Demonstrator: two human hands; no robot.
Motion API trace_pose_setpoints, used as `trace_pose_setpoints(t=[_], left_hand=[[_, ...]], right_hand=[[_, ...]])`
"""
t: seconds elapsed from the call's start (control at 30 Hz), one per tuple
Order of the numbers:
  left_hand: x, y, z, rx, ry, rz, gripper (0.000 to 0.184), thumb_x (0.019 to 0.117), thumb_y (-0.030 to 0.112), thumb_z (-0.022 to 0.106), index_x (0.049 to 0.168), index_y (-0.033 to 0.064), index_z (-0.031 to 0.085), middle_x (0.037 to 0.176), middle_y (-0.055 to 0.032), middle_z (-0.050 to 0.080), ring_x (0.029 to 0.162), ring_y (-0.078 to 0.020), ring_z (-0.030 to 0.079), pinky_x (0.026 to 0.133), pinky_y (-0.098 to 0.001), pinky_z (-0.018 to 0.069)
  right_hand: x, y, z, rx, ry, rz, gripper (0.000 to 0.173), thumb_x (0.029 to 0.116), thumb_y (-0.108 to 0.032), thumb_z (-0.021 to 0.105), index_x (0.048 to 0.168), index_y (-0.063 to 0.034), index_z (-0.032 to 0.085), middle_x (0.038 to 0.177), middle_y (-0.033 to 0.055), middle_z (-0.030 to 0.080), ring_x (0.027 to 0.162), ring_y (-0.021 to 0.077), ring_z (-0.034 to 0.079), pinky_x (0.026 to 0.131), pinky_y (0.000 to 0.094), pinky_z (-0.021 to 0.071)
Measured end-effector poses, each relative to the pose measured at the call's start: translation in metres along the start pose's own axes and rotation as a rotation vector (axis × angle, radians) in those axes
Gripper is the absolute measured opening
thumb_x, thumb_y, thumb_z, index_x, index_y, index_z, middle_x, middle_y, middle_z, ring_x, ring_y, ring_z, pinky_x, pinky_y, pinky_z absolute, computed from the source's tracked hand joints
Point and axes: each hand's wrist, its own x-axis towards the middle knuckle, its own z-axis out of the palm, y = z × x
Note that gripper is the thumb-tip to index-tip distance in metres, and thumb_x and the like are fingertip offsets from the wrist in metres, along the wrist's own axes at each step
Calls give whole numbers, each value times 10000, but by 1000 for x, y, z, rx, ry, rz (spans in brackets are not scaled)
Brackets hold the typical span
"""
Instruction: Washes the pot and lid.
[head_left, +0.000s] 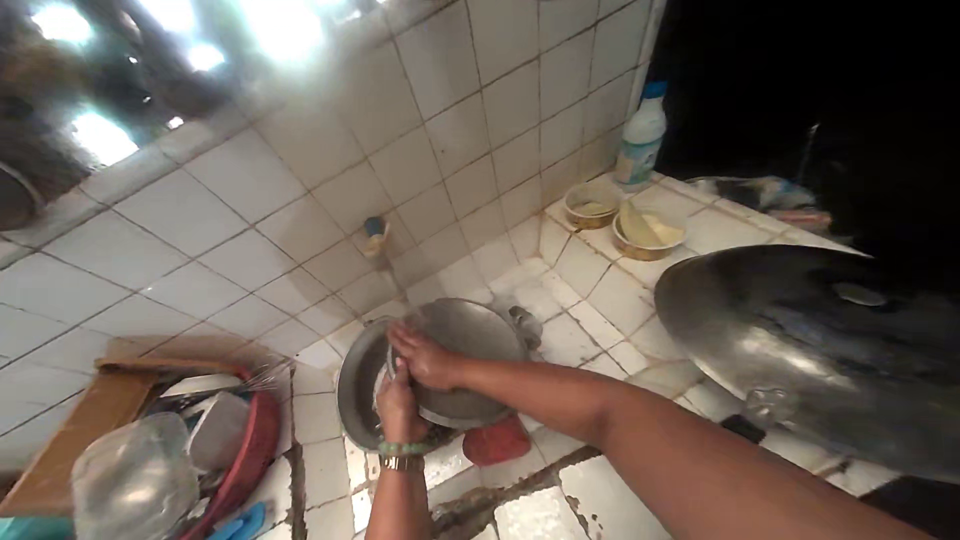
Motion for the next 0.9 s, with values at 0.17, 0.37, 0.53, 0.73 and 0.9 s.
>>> trace_pose_setpoints(t=[0.17, 0.37, 0.53, 0.73, 0.9], left_hand=[[4, -4, -13, -96, -5, -6, 356, 1096, 257, 464, 1310, -12, 557, 1022, -161, 688, 852, -210, 702, 746, -404, 606], [20, -18, 13, -304, -51, -134, 673, 1097, 544, 175, 1410, 24, 466, 1210, -190, 630, 1043, -261, 646, 850, -483, 556], [20, -21, 58, -368, -141, -237, 518, 1118, 459, 209, 1304, 58, 480, 1017, -112, 607, 868, -183, 622, 708, -380, 547], [33, 6, 76, -397, -411, -425, 722, 1069, 596, 132, 1336, 19, 473, 1101, -208, 648, 908, -330, 670, 721, -508, 577], [43, 16, 60, -305, -209, -256, 122, 1023, 44, 481, 1114, -14, 539, 906, -88, 598, 761, -148, 600, 679, -296, 545]], right_hand=[[6, 29, -84, -217, -90, 460, 617, 1084, -523, 401, 1593, -173, 412, 1633, 182, 380, 1543, 440, 243, 1237, 672, 121], [10, 37, -194, 85, 18, 718, 331, 1010, -197, 671, 1212, 66, 658, 1178, 282, 649, 1070, 397, 633, 957, 596, 491], [2, -45, -252, -235, 76, 498, 308, 1065, -196, 569, 1210, 55, 672, 1118, 263, 672, 1044, 396, 651, 928, 601, 497], [-55, -53, -252, -389, 357, 173, 237, 1038, -123, 598, 1202, 9, 706, 1073, 207, 730, 1007, 362, 708, 929, 573, 534], [-112, 3, -204, -20, 461, -93, 125, 904, 13, 680, 971, -1, 785, 1081, 100, 772, 1095, 187, 714, 1053, 394, 535]])
